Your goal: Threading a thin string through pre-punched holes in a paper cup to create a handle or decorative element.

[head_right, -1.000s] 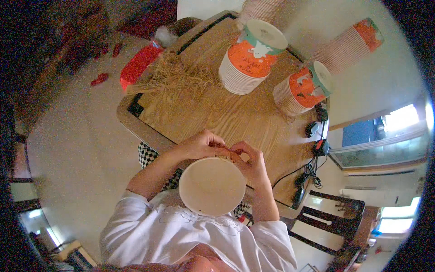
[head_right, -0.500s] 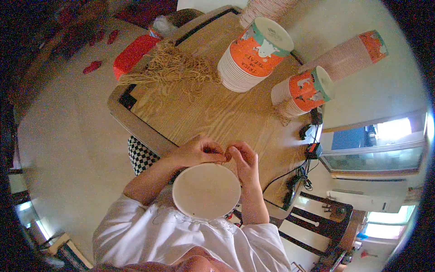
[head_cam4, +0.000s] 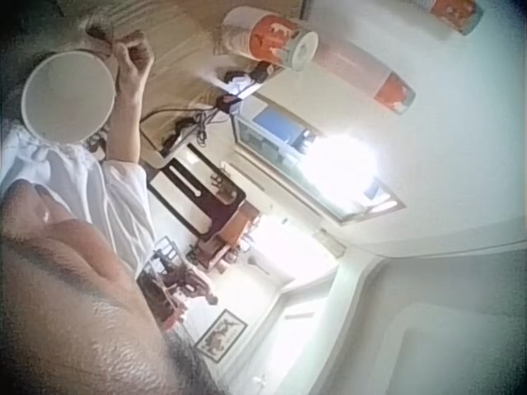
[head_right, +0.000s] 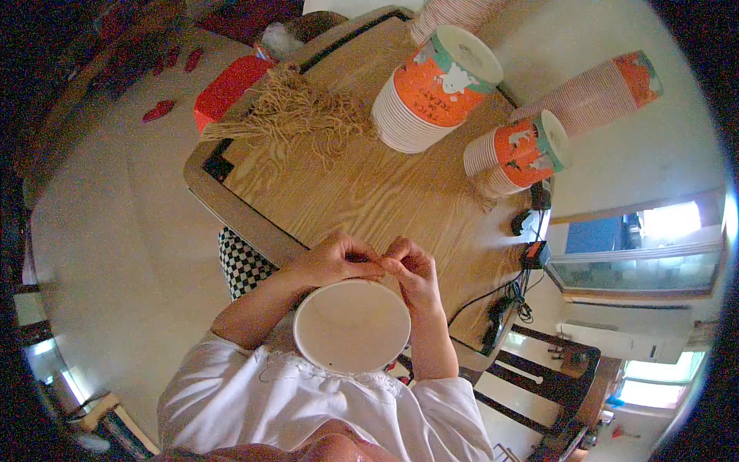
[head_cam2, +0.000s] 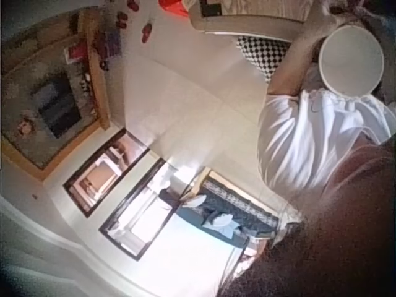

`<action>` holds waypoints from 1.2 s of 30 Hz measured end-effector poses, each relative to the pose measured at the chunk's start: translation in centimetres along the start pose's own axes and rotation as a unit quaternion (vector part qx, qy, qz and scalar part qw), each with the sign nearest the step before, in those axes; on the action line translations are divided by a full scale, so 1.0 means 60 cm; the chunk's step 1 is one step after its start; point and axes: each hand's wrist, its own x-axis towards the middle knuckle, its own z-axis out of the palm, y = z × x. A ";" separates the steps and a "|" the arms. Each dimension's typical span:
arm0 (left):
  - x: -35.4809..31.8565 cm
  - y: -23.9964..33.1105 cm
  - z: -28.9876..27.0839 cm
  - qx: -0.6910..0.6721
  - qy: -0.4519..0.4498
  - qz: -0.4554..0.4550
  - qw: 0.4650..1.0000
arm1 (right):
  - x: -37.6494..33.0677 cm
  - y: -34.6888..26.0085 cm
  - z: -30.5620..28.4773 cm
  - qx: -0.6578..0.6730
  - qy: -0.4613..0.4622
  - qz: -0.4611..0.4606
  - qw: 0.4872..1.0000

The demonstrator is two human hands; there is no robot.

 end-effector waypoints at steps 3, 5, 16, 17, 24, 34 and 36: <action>-0.002 -0.003 0.006 -0.006 0.009 -0.005 1.000 | 0.000 0.004 0.004 0.011 0.055 0.013 0.998; -0.003 -0.011 0.007 -0.018 0.010 -0.002 1.000 | 0.008 -0.001 0.001 0.049 0.097 -0.014 0.994; -0.004 -0.010 0.010 -0.028 0.014 -0.011 0.999 | -0.001 -0.038 -0.011 -0.257 -0.056 0.101 0.960; -0.002 -0.011 0.009 -0.023 0.010 -0.005 1.000 | -0.002 -0.036 -0.016 -0.258 -0.055 0.101 0.959; -0.002 -0.003 0.007 -0.002 0.000 0.027 1.000 | -0.007 -0.050 -0.027 -0.257 -0.106 0.041 0.960; -0.007 -0.008 0.007 0.005 0.000 0.018 1.000 | -0.015 -0.050 -0.032 -0.327 -0.076 0.079 0.938; -0.011 -0.007 0.002 0.059 0.001 0.034 0.998 | -0.017 -0.043 -0.022 -0.290 -0.068 0.081 0.951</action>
